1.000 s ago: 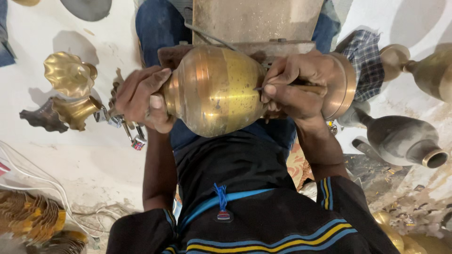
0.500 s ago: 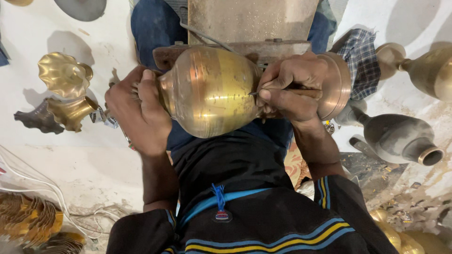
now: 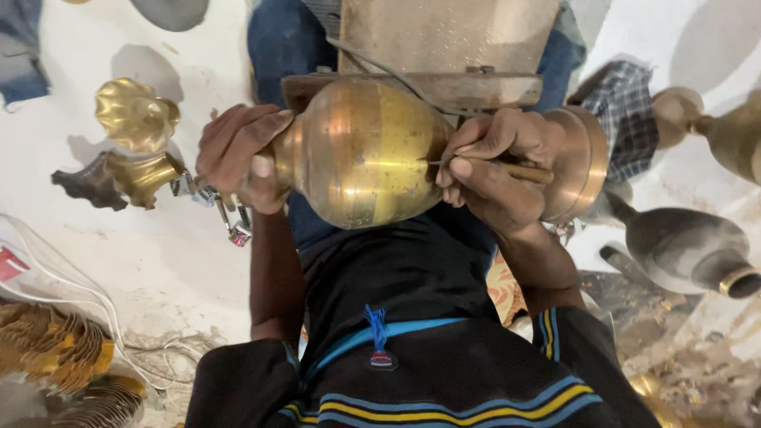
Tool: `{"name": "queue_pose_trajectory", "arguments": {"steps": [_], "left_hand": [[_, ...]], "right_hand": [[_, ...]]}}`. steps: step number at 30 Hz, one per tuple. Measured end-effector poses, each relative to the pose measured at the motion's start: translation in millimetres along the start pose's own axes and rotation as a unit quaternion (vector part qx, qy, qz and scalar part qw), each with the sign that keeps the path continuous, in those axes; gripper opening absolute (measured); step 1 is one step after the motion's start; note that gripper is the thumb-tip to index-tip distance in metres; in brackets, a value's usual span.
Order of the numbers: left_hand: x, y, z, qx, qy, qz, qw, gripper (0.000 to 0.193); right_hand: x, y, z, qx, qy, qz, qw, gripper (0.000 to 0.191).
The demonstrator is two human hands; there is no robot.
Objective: The person sits on the floor holding a large brass vase on their lap and scrapes its surface with a small hand scraper, rotating the vase to work different areas. They briefly wipe the vase with a cloth and continue scraping the body and neck.
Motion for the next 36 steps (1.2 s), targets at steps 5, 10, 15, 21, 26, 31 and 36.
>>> {"name": "queue_pose_trajectory", "arguments": {"steps": [5, 10, 15, 21, 26, 31, 36], "left_hand": [[-28, -4, -4, -0.097, 0.075, -0.260, 0.958, 0.055], [-35, -8, -7, -0.130, 0.101, -0.306, 0.937, 0.052], [-21, -13, -24, -0.102, 0.094, -0.229, 0.963, 0.051], [-35, -38, -18, -0.221, 0.108, -0.076, 0.966, 0.028], [-60, -38, -31, -0.351, 0.121, -0.289, 0.882, 0.039], [-73, -64, -31, -0.321, 0.176, -0.119, 0.923, 0.037], [-81, -88, -47, -0.364, 0.136, -0.056, 0.920, 0.038]], "right_hand": [[2, -2, 18, 0.044, 0.028, 0.044, 0.998, 0.010], [4, 3, 33, -0.034, 0.044, 0.031, 0.998, 0.011], [21, 6, 36, 0.102, 0.062, 0.063, 0.991, 0.015], [37, 6, 53, 0.089, 0.077, 0.062, 0.991, 0.013], [45, 8, 73, 0.044, 0.057, 0.102, 0.992, 0.014], [60, 1, 96, -0.052, 0.041, 0.059, 0.996, 0.014], [62, -8, 127, -0.154, -0.008, 0.059, 0.986, 0.015]]}}
Point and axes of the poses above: each hand's wrist, its own x-axis towards the middle knuckle, its own z-axis out of the palm, y = z × x, the point moved 1 cm from there along x, towards the middle knuckle, and after that the axes turned 5 degrees about z, right-handed, at the moved point
